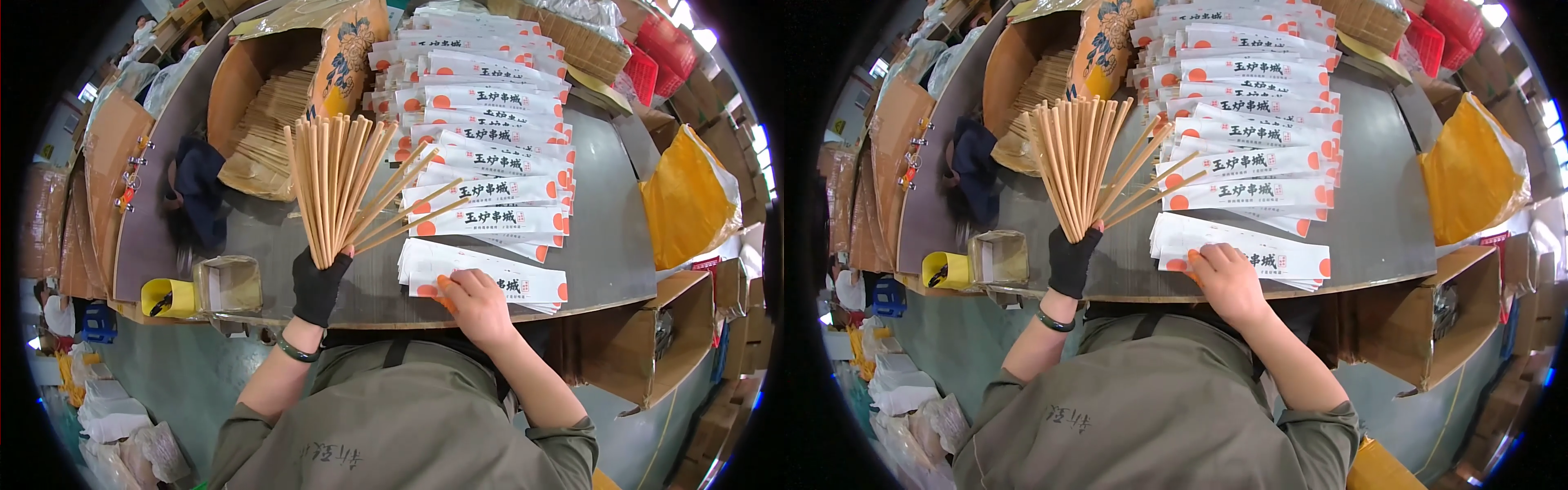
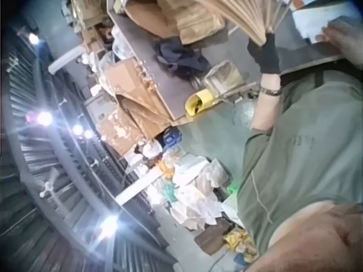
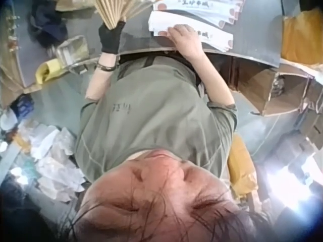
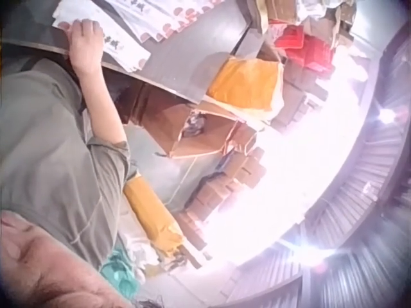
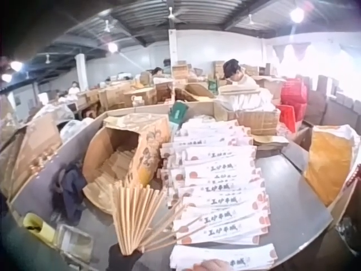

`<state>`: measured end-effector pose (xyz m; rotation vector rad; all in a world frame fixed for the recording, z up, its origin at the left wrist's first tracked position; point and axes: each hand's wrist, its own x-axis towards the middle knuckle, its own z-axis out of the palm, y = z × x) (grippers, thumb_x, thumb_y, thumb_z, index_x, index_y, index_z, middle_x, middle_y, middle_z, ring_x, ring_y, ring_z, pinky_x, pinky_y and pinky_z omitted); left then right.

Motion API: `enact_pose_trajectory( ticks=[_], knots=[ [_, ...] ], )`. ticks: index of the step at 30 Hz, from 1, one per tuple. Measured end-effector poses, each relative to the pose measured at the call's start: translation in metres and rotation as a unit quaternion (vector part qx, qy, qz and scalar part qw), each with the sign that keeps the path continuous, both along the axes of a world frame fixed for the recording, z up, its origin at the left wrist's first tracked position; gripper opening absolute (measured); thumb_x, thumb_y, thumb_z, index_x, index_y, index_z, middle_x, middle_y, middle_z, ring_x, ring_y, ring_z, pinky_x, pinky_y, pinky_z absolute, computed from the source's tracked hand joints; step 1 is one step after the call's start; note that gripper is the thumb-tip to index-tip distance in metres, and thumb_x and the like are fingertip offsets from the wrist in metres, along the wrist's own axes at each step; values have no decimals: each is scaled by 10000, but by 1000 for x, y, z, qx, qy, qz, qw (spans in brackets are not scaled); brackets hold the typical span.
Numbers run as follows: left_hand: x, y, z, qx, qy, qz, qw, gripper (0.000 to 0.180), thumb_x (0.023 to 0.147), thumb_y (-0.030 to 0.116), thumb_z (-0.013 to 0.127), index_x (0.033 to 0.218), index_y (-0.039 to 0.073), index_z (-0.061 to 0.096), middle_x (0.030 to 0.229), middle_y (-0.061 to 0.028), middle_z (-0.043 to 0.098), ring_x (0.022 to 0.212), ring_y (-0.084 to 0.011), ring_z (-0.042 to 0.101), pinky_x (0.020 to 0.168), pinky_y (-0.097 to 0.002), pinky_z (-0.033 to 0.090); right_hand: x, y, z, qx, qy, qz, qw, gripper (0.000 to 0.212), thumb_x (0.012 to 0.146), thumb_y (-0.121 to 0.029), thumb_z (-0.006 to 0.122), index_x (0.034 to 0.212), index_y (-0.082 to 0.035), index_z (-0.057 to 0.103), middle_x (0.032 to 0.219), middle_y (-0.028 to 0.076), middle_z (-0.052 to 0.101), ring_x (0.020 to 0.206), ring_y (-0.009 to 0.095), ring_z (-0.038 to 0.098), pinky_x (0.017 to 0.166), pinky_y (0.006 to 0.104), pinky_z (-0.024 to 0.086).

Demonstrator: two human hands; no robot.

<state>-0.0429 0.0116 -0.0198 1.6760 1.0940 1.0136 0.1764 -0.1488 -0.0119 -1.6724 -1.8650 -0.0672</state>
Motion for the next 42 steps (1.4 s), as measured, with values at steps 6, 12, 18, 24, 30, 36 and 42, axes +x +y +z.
enact_pose_trajectory(
  ticks=[6,12,18,24,30,36,42],
  knots=[
    [-26,8,10,-8,67,-19,998,246,834,129,737,1016,-24,676,888,-83,702,815,-137,657,742,-283,524,20,7,16,-98,347,-147,921,133,797,-34,749,817,3,623,778,52,575,659,144,541,601,287,446],
    [-44,15,26,-10,111,-74,991,279,791,127,761,1012,-21,678,885,-130,719,805,-181,683,735,-318,530,34,12,48,-146,371,-143,906,172,794,-51,770,774,7,610,759,34,553,664,117,519,604,271,435],
    [-44,23,40,-14,167,-156,974,272,808,133,742,1026,-16,677,900,-123,721,819,-171,678,760,-317,529,38,14,38,-38,174,-41,983,162,710,-41,785,723,-20,625,767,48,579,678,182,557,597,307,457],
    [50,-22,45,-210,-207,-117,948,247,890,203,693,1032,2,672,961,-96,700,884,-113,636,753,-269,506,-14,49,52,-49,-86,94,991,228,752,-145,708,964,-90,642,943,41,587,882,218,573,733,336,465],
    [12,13,21,-64,-8,2,998,242,862,199,728,990,-4,695,808,-53,697,739,-120,642,662,-268,508,5,14,28,-153,-83,46,984,372,798,-136,669,1125,22,589,999,86,546,945,261,545,800,386,462],
    [4,2,6,-106,-49,27,993,279,833,161,751,1031,-23,682,897,-80,706,801,-134,653,708,-282,521,0,4,0,-43,-112,33,992,323,758,-94,670,1060,9,620,895,45,563,856,207,587,707,327,489],
    [-25,12,-2,-48,-2,-12,999,321,806,142,763,1064,-24,669,930,-99,711,827,-151,660,750,-301,523,13,7,4,-17,79,1,997,210,750,-30,745,939,-28,655,828,60,602,741,219,603,656,330,500]
  ],
)
